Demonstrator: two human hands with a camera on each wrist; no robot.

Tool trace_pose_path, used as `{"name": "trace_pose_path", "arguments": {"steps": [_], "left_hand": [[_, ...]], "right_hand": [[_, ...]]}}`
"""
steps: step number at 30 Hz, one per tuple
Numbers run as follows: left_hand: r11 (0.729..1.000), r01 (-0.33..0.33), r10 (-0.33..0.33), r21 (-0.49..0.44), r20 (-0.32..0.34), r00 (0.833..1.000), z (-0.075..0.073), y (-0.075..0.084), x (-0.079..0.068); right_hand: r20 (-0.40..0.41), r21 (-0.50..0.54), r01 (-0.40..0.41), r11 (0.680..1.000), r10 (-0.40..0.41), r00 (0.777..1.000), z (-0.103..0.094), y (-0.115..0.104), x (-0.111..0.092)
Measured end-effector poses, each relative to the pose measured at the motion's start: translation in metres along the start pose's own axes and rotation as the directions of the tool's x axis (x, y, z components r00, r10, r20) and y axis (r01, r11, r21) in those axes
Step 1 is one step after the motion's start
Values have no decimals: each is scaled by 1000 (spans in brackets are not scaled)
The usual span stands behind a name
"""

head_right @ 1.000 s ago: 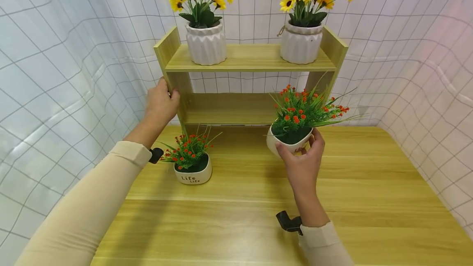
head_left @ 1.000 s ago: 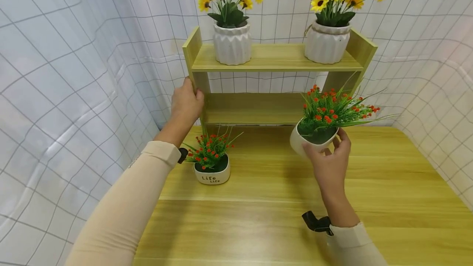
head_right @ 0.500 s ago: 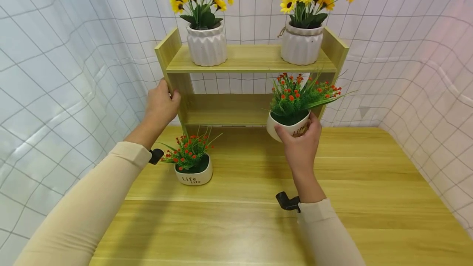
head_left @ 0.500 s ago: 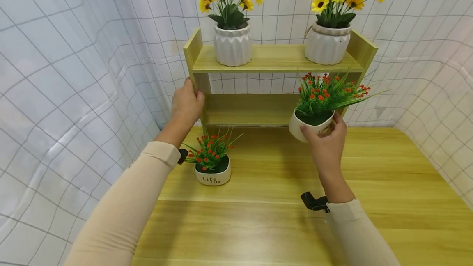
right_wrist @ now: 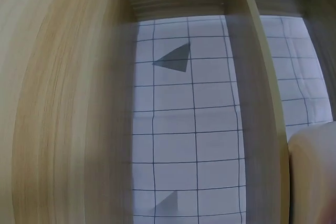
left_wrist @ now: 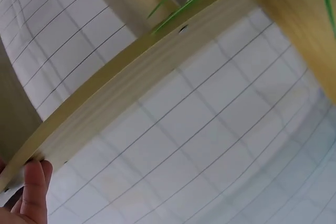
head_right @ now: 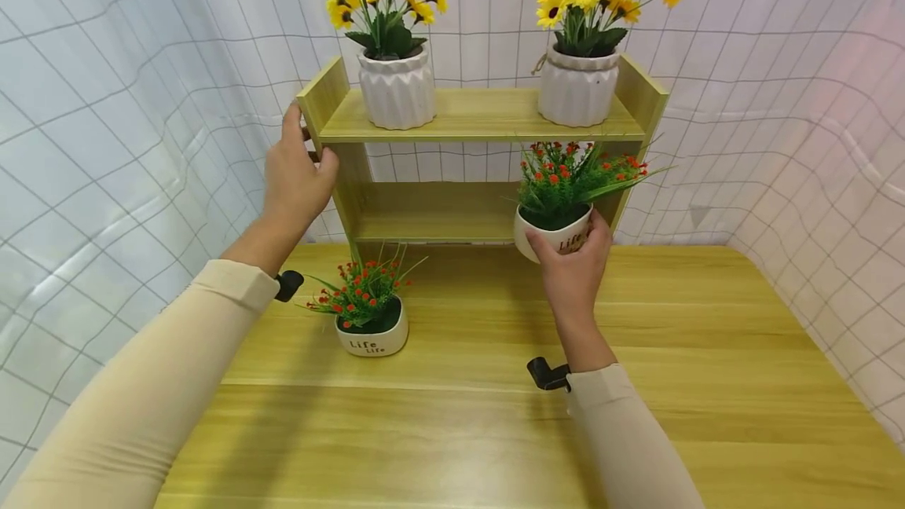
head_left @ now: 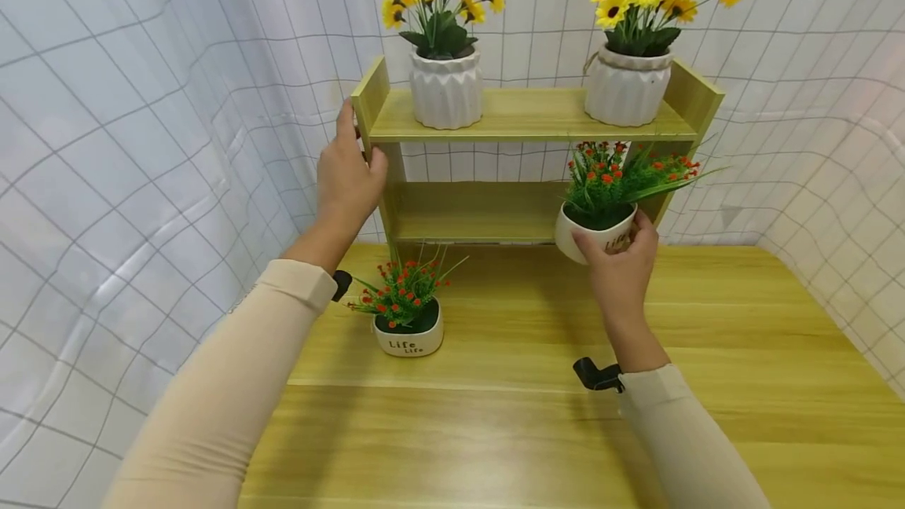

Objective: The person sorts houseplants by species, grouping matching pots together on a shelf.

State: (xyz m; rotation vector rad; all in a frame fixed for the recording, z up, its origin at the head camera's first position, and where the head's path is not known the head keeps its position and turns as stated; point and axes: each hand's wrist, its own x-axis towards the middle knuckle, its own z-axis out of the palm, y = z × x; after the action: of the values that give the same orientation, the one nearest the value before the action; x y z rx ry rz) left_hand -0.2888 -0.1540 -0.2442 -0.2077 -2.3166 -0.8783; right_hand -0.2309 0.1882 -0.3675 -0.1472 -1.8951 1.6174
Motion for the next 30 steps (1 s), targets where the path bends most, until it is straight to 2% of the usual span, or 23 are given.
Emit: {"name": "trace_pose_path", "arguments": {"steps": [3, 7, 11, 15, 20, 24, 30], "left_hand": [[998, -37, 37, 43, -5, 999, -7, 6, 7], [993, -61, 57, 98, 50, 997, -16, 9, 13], [993, -71, 62, 94, 98, 993, -22, 11, 17], [992, -60, 43, 114, 144, 989, -24, 15, 21], [982, -6, -32, 190, 195, 980, -25, 22, 26], [976, 19, -64, 219, 200, 978, -24, 23, 28], [977, 7, -41, 212, 157, 987, -22, 19, 26]], "right_hand": [[3, -1, 10, 1000, -10, 1000, 3, 2, 3], [18, -3, 28, 1000, -28, 999, 5, 2, 8], [27, -47, 22, 999, -20, 999, 7, 2, 13], [28, -86, 3, 996, -1, 1000, 8, 2, 18], [31, -151, 9, 989, -5, 1000, 10, 4, 24], [29, -208, 11, 978, -5, 1000, 11, 5, 26], [31, -243, 8, 970, 0, 1000, 14, 3, 29]]}}
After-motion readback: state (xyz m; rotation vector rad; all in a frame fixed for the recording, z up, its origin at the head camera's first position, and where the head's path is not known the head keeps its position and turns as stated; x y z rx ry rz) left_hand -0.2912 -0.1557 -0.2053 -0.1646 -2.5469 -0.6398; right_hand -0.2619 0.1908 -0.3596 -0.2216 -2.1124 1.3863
